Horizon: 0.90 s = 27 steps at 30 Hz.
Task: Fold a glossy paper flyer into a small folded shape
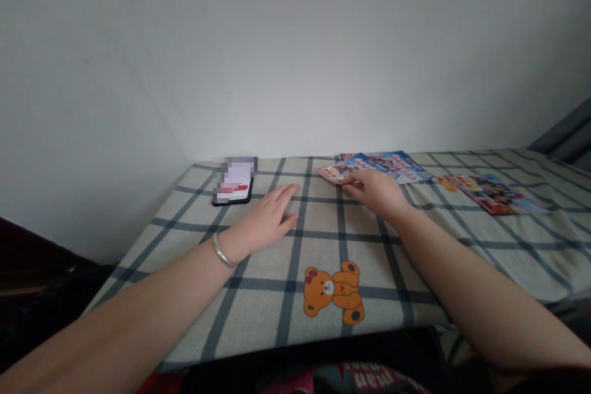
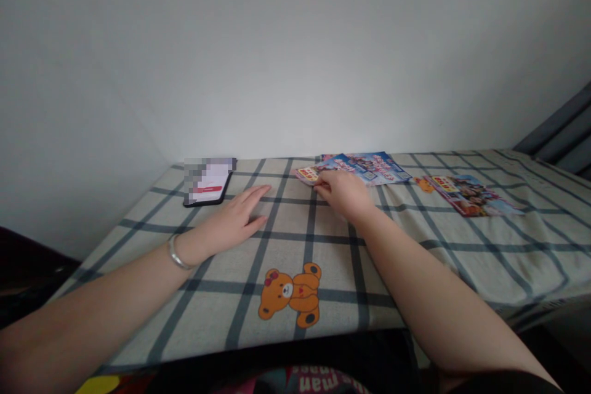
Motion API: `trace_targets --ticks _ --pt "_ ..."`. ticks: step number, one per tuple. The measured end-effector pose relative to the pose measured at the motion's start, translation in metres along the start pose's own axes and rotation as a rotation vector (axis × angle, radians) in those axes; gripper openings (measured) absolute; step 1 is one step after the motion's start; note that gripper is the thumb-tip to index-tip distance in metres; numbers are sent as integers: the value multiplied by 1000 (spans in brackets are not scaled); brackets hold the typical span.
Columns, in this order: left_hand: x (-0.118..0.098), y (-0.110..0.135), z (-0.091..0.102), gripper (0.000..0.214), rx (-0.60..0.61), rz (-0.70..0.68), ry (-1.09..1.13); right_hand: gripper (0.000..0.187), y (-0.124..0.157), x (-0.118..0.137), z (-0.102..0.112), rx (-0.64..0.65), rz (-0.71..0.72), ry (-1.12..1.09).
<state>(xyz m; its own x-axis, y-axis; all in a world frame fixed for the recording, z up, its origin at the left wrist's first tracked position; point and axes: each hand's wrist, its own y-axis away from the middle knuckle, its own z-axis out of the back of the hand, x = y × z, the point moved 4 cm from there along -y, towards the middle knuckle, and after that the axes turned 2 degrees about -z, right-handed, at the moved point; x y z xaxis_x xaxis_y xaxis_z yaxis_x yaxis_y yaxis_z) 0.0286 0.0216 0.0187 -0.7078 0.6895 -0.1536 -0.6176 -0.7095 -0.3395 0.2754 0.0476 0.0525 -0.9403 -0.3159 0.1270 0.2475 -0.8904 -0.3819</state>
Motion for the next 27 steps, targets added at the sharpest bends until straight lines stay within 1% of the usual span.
trace_targets --ticks 2,4,6,8,13,19,22,27 --pt "0 0 1 59 -16 0 4 11 2 14 -5 29 214 -111" --pt "-1 -1 2 58 -29 -6 10 10 6 25 -10 56 375 -198" --pt "-2 -2 3 55 -39 -19 22 10 9 33 -14 116 473 -291" --pt "-4 -2 3 51 -42 -34 37 10 12 37 -18 183 519 -369" --pt "-5 -3 2 45 -41 -52 50 10 15 42 -19 312 521 -520" --pt "1 -4 -3 46 -21 -48 40 10 16 43 -17 397 525 -602" --pt "3 -5 -6 47 34 -62 29 9 18 41 -14 459 483 -634" --pt "4 -6 -9 48 98 -80 11 6 23 37 -13 655 383 -778"
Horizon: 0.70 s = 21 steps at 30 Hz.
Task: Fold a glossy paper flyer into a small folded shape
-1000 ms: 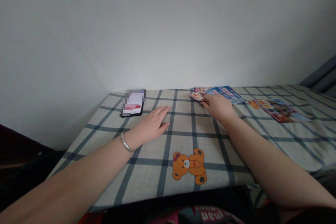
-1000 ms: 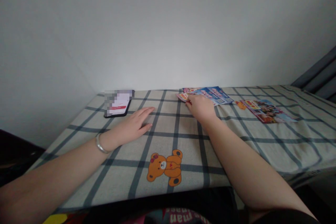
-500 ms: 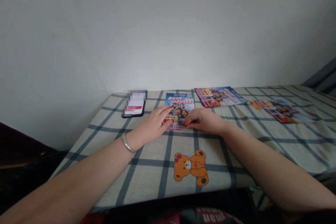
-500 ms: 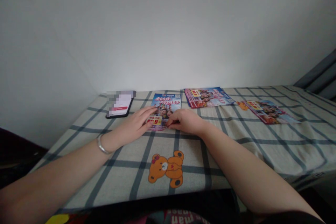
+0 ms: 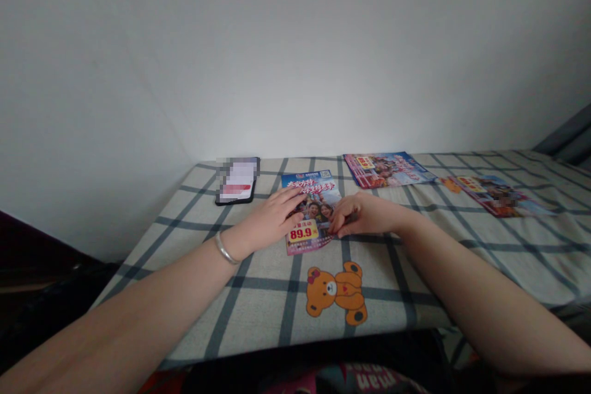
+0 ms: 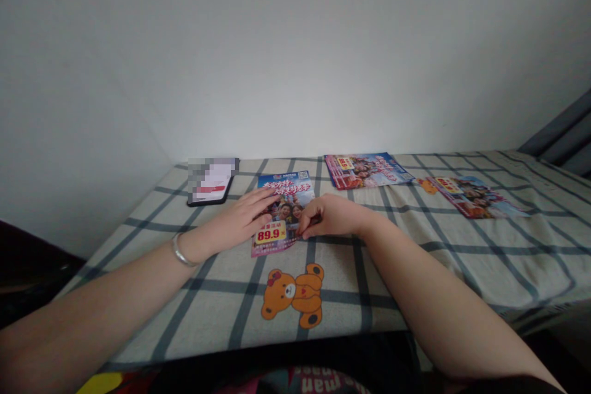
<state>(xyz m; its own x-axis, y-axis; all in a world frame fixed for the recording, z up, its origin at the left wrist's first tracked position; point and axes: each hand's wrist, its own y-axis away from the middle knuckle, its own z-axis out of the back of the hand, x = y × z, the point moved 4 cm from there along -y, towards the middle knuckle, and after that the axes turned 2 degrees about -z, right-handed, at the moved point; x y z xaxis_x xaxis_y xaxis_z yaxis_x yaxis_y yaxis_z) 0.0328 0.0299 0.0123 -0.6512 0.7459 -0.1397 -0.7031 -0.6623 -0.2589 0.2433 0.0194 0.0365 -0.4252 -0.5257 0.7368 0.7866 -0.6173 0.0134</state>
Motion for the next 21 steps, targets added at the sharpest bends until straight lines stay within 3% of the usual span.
trace_targets --ticks 7,15,21 --pt "1 1 -3 52 2 19 -55 7 6 5 -3 77 -49 -53" --pt "0 4 2 59 65 35 3 10 -2 8 -2 -135 -74 164" --pt "-3 8 4 65 60 -5 53 11 -5 9 -8 -149 -83 174"
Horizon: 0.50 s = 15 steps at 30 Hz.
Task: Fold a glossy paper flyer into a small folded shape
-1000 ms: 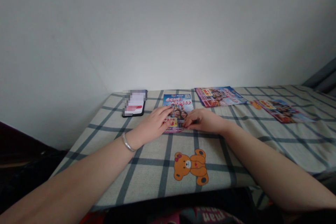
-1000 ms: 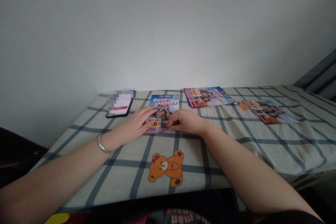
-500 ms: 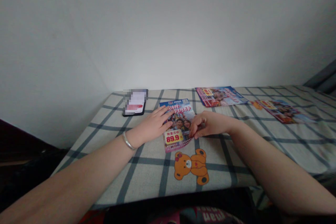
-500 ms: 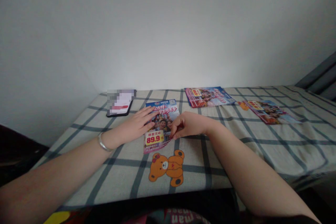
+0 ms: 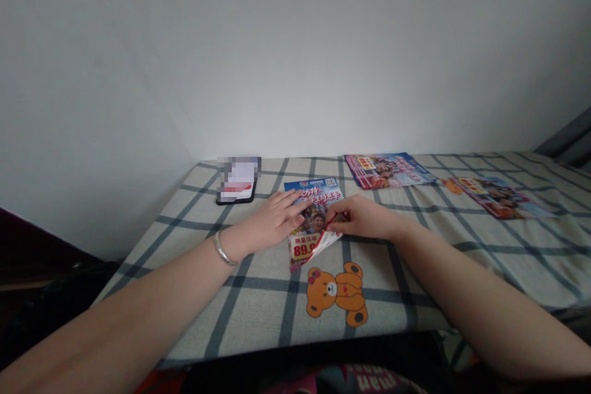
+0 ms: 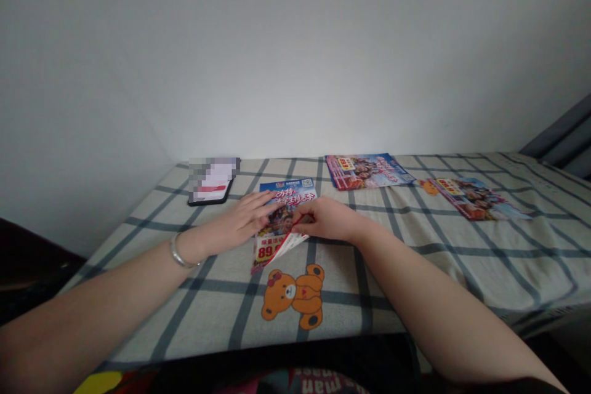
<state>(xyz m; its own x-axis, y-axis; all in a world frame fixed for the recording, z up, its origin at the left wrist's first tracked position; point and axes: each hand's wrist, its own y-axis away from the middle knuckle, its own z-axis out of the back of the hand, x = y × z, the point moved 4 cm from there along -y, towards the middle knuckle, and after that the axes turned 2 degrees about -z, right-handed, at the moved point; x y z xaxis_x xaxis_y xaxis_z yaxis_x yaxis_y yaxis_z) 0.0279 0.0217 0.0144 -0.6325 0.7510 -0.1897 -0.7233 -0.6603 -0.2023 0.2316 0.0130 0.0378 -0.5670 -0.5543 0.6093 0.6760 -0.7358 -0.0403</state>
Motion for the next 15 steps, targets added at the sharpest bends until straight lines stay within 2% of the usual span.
trace_targets --ticks 3,7,15 --pt "0 0 -1 64 -9 -24 53 11 0 2 0 -49 1 115" --pt "-5 0 1 57 -27 -82 156 8 -1 6 2 -146 82 291" --pt "-8 -1 8 51 -46 9 245 10 -5 -3 -1 -255 92 348"
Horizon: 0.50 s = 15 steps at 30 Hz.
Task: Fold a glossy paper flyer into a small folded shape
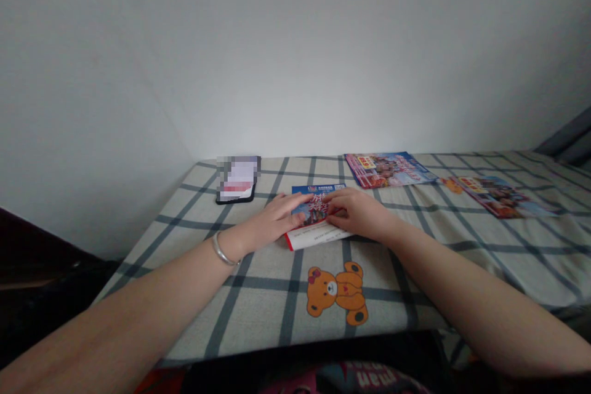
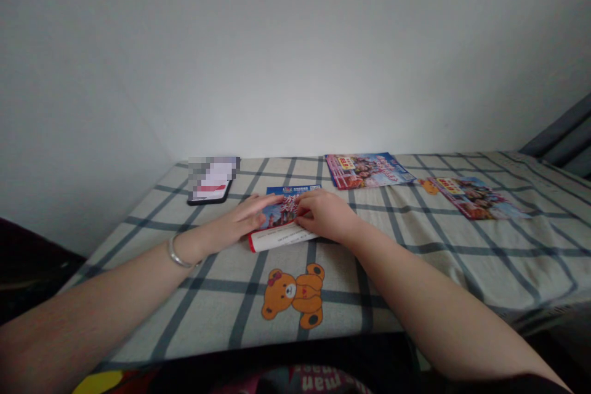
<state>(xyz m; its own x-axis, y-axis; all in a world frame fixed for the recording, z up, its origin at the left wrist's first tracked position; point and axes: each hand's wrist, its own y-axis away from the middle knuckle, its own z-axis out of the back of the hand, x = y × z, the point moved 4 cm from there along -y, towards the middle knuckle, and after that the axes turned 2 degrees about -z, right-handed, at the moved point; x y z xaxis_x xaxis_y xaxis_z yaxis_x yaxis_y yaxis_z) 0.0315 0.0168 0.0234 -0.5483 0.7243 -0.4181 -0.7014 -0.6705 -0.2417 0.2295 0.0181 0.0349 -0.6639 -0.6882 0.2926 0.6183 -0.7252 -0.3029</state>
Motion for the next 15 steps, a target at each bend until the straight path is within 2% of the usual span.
trace_targets --ticks 7,11,15 --pt "7 -1 -3 58 -5 9 80 5 -5 -13 -6 -68 -107 80" --pt "0 1 -6 58 -65 -31 14 5 -6 -20 -3 -98 -211 166" --pt "-6 0 -8 47 -94 -19 -61 7 -7 -24 -4 -123 -222 173"
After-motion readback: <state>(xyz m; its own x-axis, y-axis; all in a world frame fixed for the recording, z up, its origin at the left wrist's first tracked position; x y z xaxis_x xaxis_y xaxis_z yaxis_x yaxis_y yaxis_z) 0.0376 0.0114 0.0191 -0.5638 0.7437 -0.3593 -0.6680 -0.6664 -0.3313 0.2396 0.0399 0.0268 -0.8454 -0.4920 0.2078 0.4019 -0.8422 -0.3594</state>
